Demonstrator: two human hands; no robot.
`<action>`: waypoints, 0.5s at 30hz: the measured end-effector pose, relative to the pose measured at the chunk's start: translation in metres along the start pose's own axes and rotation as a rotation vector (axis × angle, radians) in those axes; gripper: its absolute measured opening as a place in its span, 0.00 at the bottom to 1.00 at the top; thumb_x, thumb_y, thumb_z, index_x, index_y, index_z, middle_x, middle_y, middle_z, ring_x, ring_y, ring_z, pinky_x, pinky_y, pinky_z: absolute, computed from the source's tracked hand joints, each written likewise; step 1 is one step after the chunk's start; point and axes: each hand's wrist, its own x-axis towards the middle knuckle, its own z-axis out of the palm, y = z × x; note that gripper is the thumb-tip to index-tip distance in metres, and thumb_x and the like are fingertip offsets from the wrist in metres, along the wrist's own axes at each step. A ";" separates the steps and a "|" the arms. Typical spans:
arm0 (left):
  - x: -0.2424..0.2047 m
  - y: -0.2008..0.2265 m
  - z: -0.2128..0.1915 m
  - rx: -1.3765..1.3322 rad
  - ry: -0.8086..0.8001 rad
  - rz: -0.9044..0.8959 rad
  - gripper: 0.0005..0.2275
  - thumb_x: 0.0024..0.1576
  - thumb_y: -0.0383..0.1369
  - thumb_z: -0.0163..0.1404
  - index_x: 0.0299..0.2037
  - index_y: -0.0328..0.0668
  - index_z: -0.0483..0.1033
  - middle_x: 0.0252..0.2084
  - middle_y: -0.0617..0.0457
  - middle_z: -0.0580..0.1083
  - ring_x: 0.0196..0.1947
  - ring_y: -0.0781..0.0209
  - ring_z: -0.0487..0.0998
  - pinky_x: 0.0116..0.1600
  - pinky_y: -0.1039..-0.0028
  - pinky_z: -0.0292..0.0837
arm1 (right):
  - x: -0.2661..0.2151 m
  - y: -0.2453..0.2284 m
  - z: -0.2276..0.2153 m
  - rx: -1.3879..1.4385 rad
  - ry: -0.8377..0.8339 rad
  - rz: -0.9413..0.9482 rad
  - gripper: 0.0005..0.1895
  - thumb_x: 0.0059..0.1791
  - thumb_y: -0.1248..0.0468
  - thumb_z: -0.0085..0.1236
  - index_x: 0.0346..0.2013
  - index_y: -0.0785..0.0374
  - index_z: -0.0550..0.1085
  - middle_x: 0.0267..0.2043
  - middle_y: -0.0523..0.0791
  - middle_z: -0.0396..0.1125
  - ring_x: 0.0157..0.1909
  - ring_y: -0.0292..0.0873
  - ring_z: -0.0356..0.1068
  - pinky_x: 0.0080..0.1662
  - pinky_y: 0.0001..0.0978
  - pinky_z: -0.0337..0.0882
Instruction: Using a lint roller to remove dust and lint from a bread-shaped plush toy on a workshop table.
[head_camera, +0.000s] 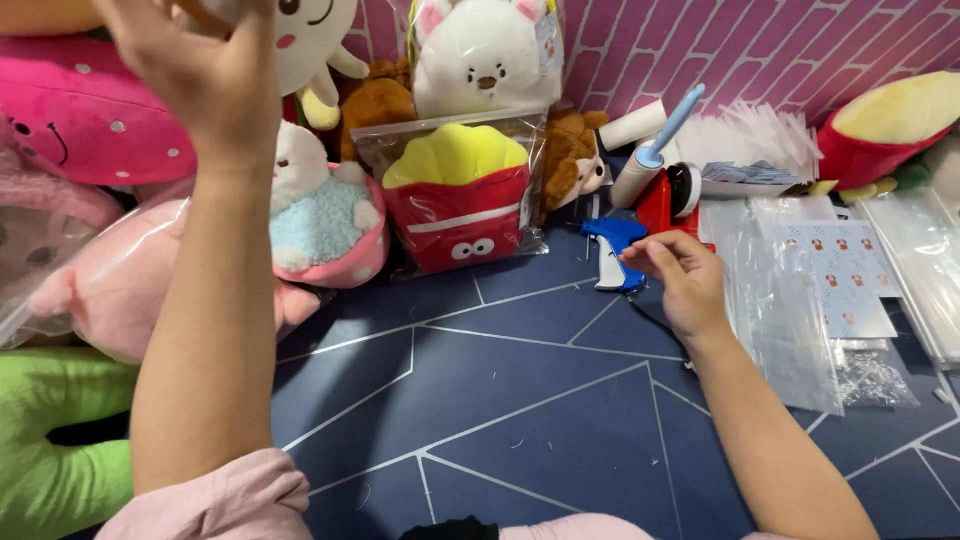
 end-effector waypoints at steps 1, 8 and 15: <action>-0.006 -0.001 -0.009 -0.223 -0.034 -0.050 0.25 0.63 0.21 0.72 0.60 0.44 0.66 0.55 0.35 0.76 0.44 0.43 0.80 0.45 0.60 0.77 | 0.002 0.004 -0.012 -0.024 0.072 0.014 0.09 0.58 0.67 0.48 0.39 0.67 0.75 0.39 0.51 0.74 0.43 0.47 0.77 0.48 0.36 0.82; -0.080 0.103 -0.058 -0.464 -0.348 -0.336 0.32 0.58 0.40 0.59 0.68 0.36 0.56 0.69 0.39 0.60 0.71 0.47 0.60 0.77 0.59 0.58 | 0.039 -0.015 -0.056 -0.195 0.303 -0.154 0.09 0.58 0.70 0.50 0.54 0.64 0.67 0.43 0.52 0.72 0.32 0.41 0.72 0.41 0.32 0.77; -0.205 0.134 -0.027 -0.330 -0.739 -0.551 0.28 0.50 0.42 0.63 0.61 0.45 0.70 0.52 0.49 0.74 0.54 0.55 0.74 0.61 0.67 0.67 | 0.123 -0.045 -0.041 -0.601 0.212 -0.174 0.40 0.55 0.67 0.62 0.74 0.53 0.48 0.64 0.56 0.56 0.42 0.44 0.72 0.49 0.33 0.76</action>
